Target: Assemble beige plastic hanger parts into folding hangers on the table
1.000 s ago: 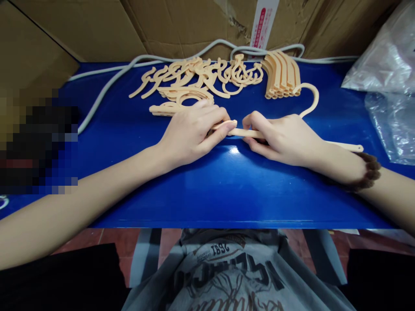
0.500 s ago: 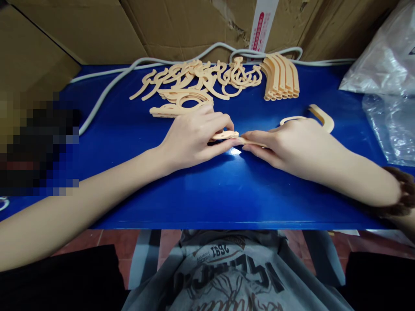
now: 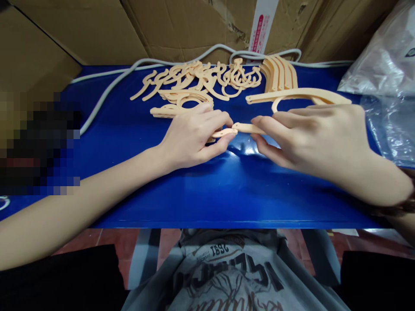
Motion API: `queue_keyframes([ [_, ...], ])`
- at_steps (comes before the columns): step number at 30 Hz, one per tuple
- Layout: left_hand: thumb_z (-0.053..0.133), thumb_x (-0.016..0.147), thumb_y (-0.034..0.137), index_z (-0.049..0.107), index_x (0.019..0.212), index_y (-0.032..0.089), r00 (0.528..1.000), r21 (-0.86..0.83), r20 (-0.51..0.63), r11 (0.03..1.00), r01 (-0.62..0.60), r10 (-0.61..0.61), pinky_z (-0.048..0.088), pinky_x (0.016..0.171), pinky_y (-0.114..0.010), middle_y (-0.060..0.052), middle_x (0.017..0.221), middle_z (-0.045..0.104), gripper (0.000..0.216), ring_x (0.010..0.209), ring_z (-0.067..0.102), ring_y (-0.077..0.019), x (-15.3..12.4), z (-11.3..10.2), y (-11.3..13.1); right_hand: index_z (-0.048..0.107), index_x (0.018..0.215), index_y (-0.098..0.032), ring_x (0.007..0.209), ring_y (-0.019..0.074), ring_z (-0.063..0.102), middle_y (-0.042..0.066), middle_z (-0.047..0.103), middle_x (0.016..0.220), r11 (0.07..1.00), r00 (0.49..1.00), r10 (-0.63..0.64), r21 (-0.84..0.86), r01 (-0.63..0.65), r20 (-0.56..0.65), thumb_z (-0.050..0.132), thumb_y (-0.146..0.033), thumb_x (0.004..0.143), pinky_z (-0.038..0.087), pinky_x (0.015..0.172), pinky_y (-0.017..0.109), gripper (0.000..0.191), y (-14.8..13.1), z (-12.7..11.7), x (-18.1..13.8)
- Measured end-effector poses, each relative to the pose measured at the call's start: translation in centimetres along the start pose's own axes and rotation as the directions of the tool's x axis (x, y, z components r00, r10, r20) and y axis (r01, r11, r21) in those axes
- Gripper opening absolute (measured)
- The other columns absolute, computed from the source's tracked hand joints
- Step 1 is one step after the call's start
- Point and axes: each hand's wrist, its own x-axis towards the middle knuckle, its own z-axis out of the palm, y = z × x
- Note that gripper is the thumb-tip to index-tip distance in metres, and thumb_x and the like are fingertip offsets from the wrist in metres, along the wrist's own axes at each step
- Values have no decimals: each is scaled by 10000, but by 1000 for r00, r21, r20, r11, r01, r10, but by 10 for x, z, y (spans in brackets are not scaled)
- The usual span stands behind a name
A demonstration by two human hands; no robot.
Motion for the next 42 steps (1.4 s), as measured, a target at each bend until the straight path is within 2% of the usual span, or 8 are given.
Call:
queue_keyframes([
  [5, 297, 1265, 519, 748, 1067, 222, 996, 9, -30, 997, 82, -81, 576, 888, -480, -87, 1009, 795, 575, 1006, 733, -311, 0, -3, 0, 805, 1136, -182, 778, 204, 736, 81, 847, 969, 993, 987, -74, 83, 86, -140, 315, -353, 1248, 260, 669, 378, 531, 3, 24, 0],
  [9, 338, 1265, 547, 745, 1094, 261, 979, 11, -59, 981, 195, -194, 585, 983, -523, -98, 1035, 798, 526, 1087, 732, -334, 1, -8, 2, 804, 1281, -187, 734, 176, 701, 75, 849, 1013, 973, 988, -106, 191, 127, -113, 193, -432, 1276, 238, 648, 355, 659, 5, 45, 2],
  [13, 376, 1259, 556, 726, 1133, 284, 979, 3, -64, 981, 193, -192, 605, 984, -510, -99, 1094, 819, 461, 1118, 757, -325, 2, -9, 2, 800, 1384, -162, 711, 188, 688, 110, 860, 1030, 971, 994, -98, 211, 108, -57, 182, -481, 1267, 242, 622, 356, 705, 5, 55, 7],
  [20, 360, 1263, 571, 711, 1084, 249, 974, -56, -4, 972, 228, -228, 530, 735, -398, -59, 931, 777, 509, 854, 748, -250, 0, -5, 0, 804, 1405, -168, 807, 207, 753, 113, 891, 1122, 972, 991, -82, 214, 103, -103, 134, -462, 1275, 276, 622, 368, 743, 3, 54, 8],
  [24, 296, 1274, 543, 694, 1082, 248, 977, -73, 15, 974, 213, -212, 510, 761, -379, -45, 964, 772, 531, 888, 757, -240, 1, -4, 2, 816, 1397, -161, 796, 218, 746, 129, 890, 1120, 983, 995, 16, 183, 1, -93, 214, -450, 1270, 267, 626, 375, 679, 0, 48, 8],
  [28, 274, 1264, 506, 675, 1096, 249, 981, -94, 29, 977, 192, -191, 499, 784, -381, -43, 969, 743, 505, 902, 745, -246, 1, -2, 1, 803, 1428, -164, 875, 252, 768, 152, 890, 1178, 976, 999, 43, 212, -40, -7, 235, -461, 1268, 322, 666, 391, 660, -1, 40, 10],
  [36, 400, 1212, 556, 552, 965, 266, 988, -168, 79, 975, 146, -134, 440, 715, -376, -8, 801, 620, 411, 755, 659, -227, 2, -4, -4, 786, 1511, -243, 904, 236, 754, 101, 892, 1153, 967, 999, 13, 254, 0, -51, 205, -484, 1282, 366, 727, 413, 669, -1, 38, 8],
  [42, 409, 1218, 681, 608, 1021, 250, 987, -145, 139, 984, 107, -86, 430, 693, -361, -27, 816, 636, 514, 777, 692, -258, 1, -4, -11, 806, 1467, -242, 908, 227, 763, 85, 890, 1097, 963, 994, -29, 263, 55, -102, 233, -495, 1283, 374, 730, 398, 653, 1, 44, 7],
])
